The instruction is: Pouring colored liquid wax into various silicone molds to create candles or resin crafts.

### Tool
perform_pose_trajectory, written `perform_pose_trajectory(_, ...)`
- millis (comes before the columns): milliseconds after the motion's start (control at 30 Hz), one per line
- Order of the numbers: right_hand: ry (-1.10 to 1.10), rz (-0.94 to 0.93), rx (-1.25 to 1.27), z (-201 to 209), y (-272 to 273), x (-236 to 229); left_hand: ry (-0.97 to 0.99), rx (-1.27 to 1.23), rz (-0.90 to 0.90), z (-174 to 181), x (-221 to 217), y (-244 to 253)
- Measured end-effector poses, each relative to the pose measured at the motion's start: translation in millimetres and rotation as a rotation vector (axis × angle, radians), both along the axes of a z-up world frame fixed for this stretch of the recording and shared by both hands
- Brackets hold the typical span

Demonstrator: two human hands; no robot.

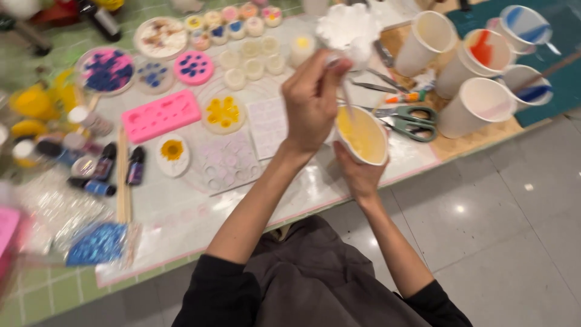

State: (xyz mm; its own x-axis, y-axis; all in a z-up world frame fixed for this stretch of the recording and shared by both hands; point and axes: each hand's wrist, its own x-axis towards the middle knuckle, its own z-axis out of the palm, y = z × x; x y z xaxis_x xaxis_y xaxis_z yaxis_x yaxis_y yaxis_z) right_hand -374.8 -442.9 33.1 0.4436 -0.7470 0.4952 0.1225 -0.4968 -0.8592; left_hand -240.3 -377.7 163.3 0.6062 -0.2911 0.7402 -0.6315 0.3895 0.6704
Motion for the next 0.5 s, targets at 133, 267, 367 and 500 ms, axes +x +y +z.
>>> perform_pose_trajectory(133,-0.038,0.023,-0.073,9,7,1,-0.030,0.075,-0.026,-3,-2,11)
perform_pose_trajectory(267,-0.093,0.078,-0.171,14,13,1,-0.079,0.077,-0.111,11,-7,51)
perform_pose_trajectory(367,-0.071,0.009,-0.440,13,8,2,-0.097,0.068,-0.189,17,-12,75)
perform_pose_trajectory(500,-0.021,-0.019,-0.505,11,6,3,-0.177,0.108,-0.136,11,-13,87)
